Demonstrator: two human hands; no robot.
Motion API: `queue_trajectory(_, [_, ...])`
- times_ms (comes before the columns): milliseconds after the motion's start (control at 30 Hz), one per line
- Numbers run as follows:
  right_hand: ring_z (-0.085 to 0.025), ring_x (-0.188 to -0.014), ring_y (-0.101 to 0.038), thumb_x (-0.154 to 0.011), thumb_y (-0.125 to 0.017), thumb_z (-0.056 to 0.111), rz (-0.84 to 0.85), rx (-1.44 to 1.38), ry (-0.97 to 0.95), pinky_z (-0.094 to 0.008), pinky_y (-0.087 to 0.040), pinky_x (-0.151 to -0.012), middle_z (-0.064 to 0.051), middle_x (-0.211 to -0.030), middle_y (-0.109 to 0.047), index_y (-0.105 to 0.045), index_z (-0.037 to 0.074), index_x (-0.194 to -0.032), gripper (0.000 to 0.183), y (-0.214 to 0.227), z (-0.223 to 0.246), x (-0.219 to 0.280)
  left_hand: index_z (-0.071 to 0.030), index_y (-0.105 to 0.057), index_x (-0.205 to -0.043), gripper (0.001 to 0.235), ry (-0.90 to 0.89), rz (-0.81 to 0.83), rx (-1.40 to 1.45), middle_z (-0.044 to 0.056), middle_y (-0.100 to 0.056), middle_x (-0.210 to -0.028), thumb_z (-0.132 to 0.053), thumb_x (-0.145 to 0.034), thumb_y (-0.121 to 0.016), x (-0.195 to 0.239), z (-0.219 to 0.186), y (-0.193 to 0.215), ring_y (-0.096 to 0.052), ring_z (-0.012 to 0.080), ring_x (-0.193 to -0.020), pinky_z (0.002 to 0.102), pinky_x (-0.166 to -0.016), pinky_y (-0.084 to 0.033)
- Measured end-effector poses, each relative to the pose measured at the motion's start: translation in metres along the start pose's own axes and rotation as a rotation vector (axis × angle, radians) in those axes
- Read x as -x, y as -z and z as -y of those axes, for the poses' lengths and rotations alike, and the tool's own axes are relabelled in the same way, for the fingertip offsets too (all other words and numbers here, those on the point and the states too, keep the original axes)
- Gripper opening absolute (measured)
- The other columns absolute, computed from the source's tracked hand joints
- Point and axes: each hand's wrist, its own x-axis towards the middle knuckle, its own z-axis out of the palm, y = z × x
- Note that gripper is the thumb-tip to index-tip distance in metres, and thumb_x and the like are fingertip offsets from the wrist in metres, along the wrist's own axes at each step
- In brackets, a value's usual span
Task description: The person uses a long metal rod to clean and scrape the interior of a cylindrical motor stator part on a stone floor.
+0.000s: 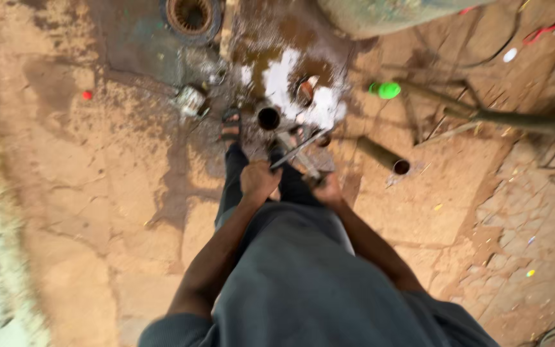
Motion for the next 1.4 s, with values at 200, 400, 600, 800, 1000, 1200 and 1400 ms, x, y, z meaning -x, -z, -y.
queue_trajectory(200, [-0.031, -0.093, -0.075, -0.076, -0.079, 0.06, -0.018, 0.265, -0.333, -0.044, -0.058, -0.083, -0.02, -0.099, -0.078, -0.077, 0.004, -0.109, 0.065, 0.01, -0.024, 0.014, -0.005, -0.077, -0.078, 0.038, -0.128, -0.068, -0.031, 0.021, -0.072, -0.08, -0.043, -0.076, -0.077, -0.003, 0.006, -0.002, -0.072, 0.0392, -0.075, 0.049, -0.068, -0.059])
queue_trajectory(400, [-0.03, -0.084, -0.072, -0.08, -0.078, 0.057, 0.21, 0.254, -0.644, -0.043, -0.057, -0.078, -0.02, -0.093, -0.076, -0.074, 0.002, -0.104, 0.06, -0.01, 0.003, -0.037, -0.004, -0.076, -0.08, 0.043, -0.097, -0.057, -0.128, 0.021, -0.072, -0.078, -0.047, -0.075, -0.081, -0.021, 0.003, 0.024, -0.073, 0.0383, -0.074, 0.048, -0.069, -0.06])
queue_trajectory(600, [-0.025, -0.069, -0.069, -0.087, -0.079, 0.044, -0.166, -0.385, -0.115, -0.04, -0.052, -0.065, -0.017, -0.081, -0.078, -0.072, -0.001, -0.081, 0.046, -0.053, 0.021, 0.038, -0.014, -0.08, -0.091, 0.029, -0.056, 0.123, -0.02, 0.015, -0.075, -0.08, -0.039, -0.076, -0.078, -0.008, 0.003, 0.054, -0.073, 0.0363, -0.073, 0.048, -0.07, -0.06])
queue_trajectory(800, [-0.03, -0.081, -0.074, -0.08, -0.077, 0.061, -0.155, 0.095, -0.645, -0.043, -0.057, -0.075, -0.02, -0.085, -0.076, -0.076, 0.0, -0.092, 0.062, -0.036, -0.019, 0.071, -0.008, -0.077, -0.09, 0.031, -0.17, 0.115, -0.078, 0.017, -0.074, -0.083, -0.036, -0.077, -0.077, -0.003, 0.003, 0.041, -0.074, 0.0368, -0.079, 0.047, -0.074, -0.06])
queue_trajectory(1000, [-0.026, -0.079, -0.071, -0.08, -0.08, 0.057, 0.044, -0.012, -0.866, -0.04, -0.056, -0.073, -0.018, -0.084, -0.075, -0.075, 0.001, -0.091, 0.057, -0.061, -0.003, -0.004, -0.005, -0.075, -0.087, 0.031, -0.218, 0.194, -0.112, 0.019, -0.073, -0.081, -0.036, -0.079, -0.076, -0.02, -0.005, 0.065, -0.073, 0.0379, -0.08, 0.048, -0.075, -0.059])
queue_trajectory(1200, [-0.022, -0.078, -0.068, -0.08, -0.083, 0.053, -0.253, -0.388, -0.177, -0.037, -0.055, -0.072, -0.015, -0.084, -0.073, -0.074, 0.001, -0.089, 0.053, -0.116, 0.026, 0.034, -0.006, -0.074, -0.088, 0.028, -0.282, 0.259, -0.125, 0.018, -0.073, -0.081, -0.034, -0.082, -0.074, -0.032, 0.002, 0.085, -0.072, 0.037, -0.078, 0.048, -0.076, -0.059])
queue_trajectory(1400, [-0.018, -0.076, -0.066, -0.08, -0.086, 0.048, -0.338, -0.299, -0.677, -0.034, -0.053, -0.07, -0.013, -0.083, -0.072, -0.073, 0.002, -0.088, 0.049, -0.116, 0.012, 0.065, -0.003, -0.073, -0.095, 0.029, -0.372, 0.371, -0.123, 0.02, -0.073, -0.081, -0.03, -0.085, -0.07, -0.035, 0.005, 0.096, -0.072, 0.037, -0.08, 0.049, -0.076, -0.057])
